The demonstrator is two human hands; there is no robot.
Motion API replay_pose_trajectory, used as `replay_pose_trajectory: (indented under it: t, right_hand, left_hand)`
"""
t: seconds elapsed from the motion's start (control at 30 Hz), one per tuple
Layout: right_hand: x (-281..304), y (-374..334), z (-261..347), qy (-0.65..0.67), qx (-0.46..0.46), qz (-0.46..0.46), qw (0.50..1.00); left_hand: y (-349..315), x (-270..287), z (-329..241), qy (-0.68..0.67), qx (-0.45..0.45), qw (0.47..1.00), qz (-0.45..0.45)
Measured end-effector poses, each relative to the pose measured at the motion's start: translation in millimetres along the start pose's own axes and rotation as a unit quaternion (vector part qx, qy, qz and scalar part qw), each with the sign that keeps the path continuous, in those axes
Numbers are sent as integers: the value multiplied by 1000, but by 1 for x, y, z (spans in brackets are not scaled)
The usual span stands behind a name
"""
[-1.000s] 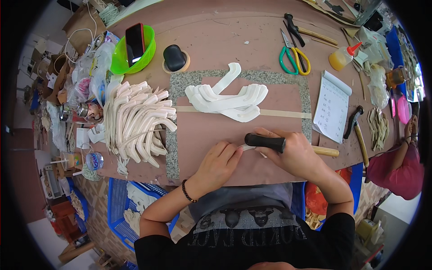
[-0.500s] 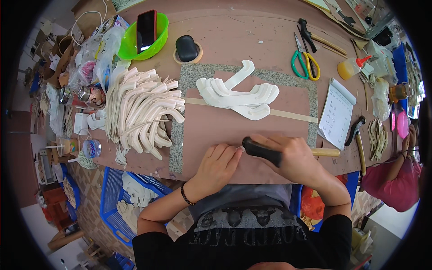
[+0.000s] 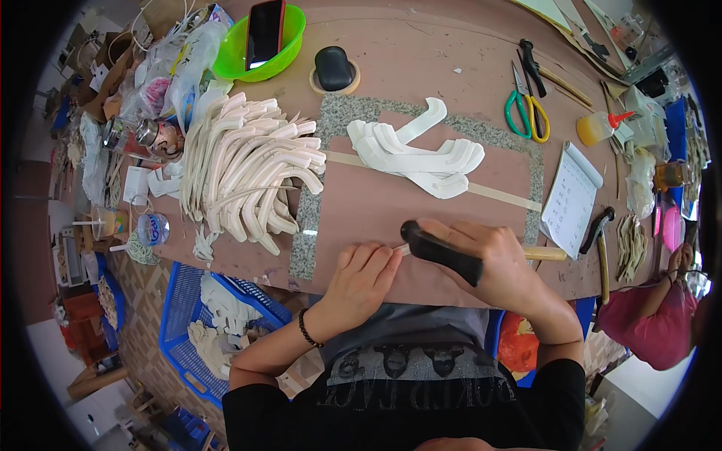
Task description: The person uses a hammer to repeatedly strike and shape a small, curved piece of light-colored wood on a workbench. The person holds the wood with one hand and taps it with the hammer in the other, occasionally adjusting the piece's position. Finished pieces are stacked nearby.
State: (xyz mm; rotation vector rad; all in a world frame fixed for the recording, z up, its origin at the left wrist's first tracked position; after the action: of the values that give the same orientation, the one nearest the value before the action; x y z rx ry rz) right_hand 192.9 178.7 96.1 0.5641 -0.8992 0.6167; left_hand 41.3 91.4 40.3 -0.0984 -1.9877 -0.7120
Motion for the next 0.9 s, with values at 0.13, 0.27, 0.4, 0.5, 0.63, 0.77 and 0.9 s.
replay_pose_trajectory:
  t: [0.13,0.27,0.4,0.5,0.63,0.77,0.9]
  right_hand:
    - [-4,0,-3,24,-7,-1,1000]
    - [-6,8,8,18,17,21,999]
    - [-11,0,-4,24,-11,6,1000]
    - [9,-11,-14,-13,-38,-13,999]
    - [23,-27,-12,6,-49,-89,995]
    - [11,-32,-18,-11,-70,-47,996]
    - [12,-27,-19,16,-85,-48,995]
  left_hand:
    - [-14,1,2,-15,33,999,-32]
    - [-14,2,4,-16,63,997,-49]
    - [-9,5,21,-79,117,989,-51]
    - [6,-4,32,-139,66,987,-35]
    - [33,-22,30,-150,-64,986,23]
    - [40,-21,24,-94,-175,978,59]
    - [41,-17,21,-70,-190,976,81]
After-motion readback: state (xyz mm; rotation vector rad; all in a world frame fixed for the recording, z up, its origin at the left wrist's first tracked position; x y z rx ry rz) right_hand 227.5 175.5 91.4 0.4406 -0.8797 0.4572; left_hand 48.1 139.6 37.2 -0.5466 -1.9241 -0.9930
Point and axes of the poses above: each hand's wrist, its own y-axis towards the middle knuckle, its own x-axis out of the back of the hand, z = x × y, the point moved 6 cm from there along y, towards the middle knuckle, and after that the axes turned 8 degrees about -z, right-handed, at the moved point
